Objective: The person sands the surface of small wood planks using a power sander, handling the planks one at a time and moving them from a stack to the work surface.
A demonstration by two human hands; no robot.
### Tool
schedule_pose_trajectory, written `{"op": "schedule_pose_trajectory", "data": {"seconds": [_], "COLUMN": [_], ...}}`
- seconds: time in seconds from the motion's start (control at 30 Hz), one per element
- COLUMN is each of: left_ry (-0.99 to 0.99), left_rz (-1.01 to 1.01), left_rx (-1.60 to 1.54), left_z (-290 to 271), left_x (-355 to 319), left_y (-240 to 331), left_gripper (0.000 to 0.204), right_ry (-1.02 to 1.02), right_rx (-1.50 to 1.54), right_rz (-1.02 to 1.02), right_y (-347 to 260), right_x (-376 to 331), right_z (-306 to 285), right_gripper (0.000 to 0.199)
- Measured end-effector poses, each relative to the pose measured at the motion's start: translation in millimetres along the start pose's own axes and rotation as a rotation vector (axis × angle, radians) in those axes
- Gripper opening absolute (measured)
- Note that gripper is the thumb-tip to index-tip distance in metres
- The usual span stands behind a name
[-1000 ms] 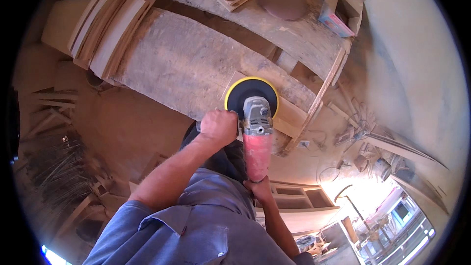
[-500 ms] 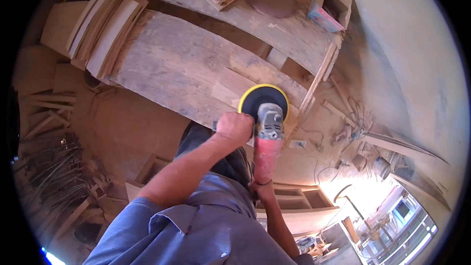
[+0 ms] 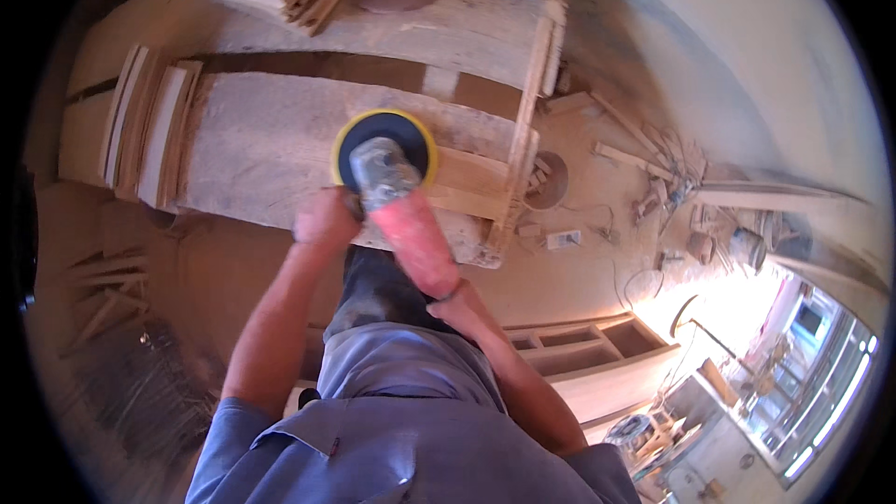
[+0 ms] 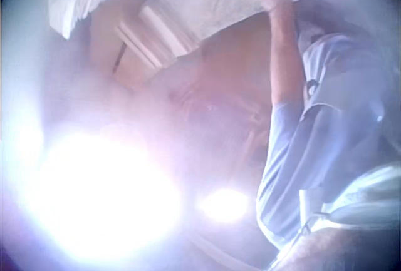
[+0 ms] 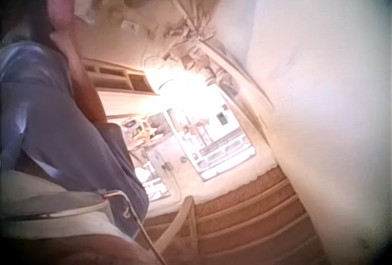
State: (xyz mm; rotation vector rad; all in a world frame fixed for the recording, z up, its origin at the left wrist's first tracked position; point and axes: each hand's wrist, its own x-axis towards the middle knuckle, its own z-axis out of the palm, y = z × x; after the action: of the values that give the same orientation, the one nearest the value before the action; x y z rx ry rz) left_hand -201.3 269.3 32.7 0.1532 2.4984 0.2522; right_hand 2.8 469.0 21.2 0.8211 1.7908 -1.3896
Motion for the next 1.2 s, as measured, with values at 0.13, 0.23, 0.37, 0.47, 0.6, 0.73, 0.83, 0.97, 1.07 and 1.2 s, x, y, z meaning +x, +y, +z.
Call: {"op": "schedule_pose_trajectory", "data": {"seconds": [0.13,0.23,0.37,0.47,0.6,0.73,0.83,0.97,1.07,1.2], "left_ry": [0.032,0.007,-0.022,-0.128,-0.127,-0.222,-0.228,-0.210,-0.154,-0.124], "left_rz": [-0.075,0.006,0.174,0.286,0.388,0.411,0.383,0.347,0.258,0.197], "left_rx": [0.029,0.066,0.074,0.051,0.021,0.077,0.019,0.016,-0.021,-0.005], "left_z": [-7.1,-4.4,23.6,39.8,65.1,64.6,66.3,62.9,52.9,30.4], "left_x": [9.1,11.9,6.8,-0.5,-10.1,-14.6,-18.0,-18.7,-16.1,-8.5], "left_y": [-8.6,18.2,78.5,132.2,175.8,191.1,185.9,168.2,151.2,120.3], "left_gripper": [0.026,0.025,0.020,0.019,0.016,0.018,0.018,0.018,0.017,0.020], "right_ry": [-0.014,0.007,-0.005,0.199,0.179,0.196,0.201,0.174,0.051,0.051], "right_rx": [0.019,0.057,0.148,0.206,0.266,0.313,0.294,0.247,0.201,0.134], "right_rz": [-0.026,0.014,0.113,0.091,0.209,0.230,0.195,0.174,0.159,0.120], "right_y": [-18.0,-7.9,25.3,86.9,143.1,151.8,158.8,146.3,120.0,67.9], "right_x": [12.1,3.3,-26.4,-45.9,-56.3,-63.0,-63.1,-59.2,-52.0,-39.6], "right_z": [-0.5,-15.0,-53.9,-63.2,-75.8,-73.9,-72.5,-73.5,-79.3,-73.2], "right_gripper": [0.023,0.025,0.023,0.026,0.023,0.016,0.015,0.014,0.014,0.016]}}
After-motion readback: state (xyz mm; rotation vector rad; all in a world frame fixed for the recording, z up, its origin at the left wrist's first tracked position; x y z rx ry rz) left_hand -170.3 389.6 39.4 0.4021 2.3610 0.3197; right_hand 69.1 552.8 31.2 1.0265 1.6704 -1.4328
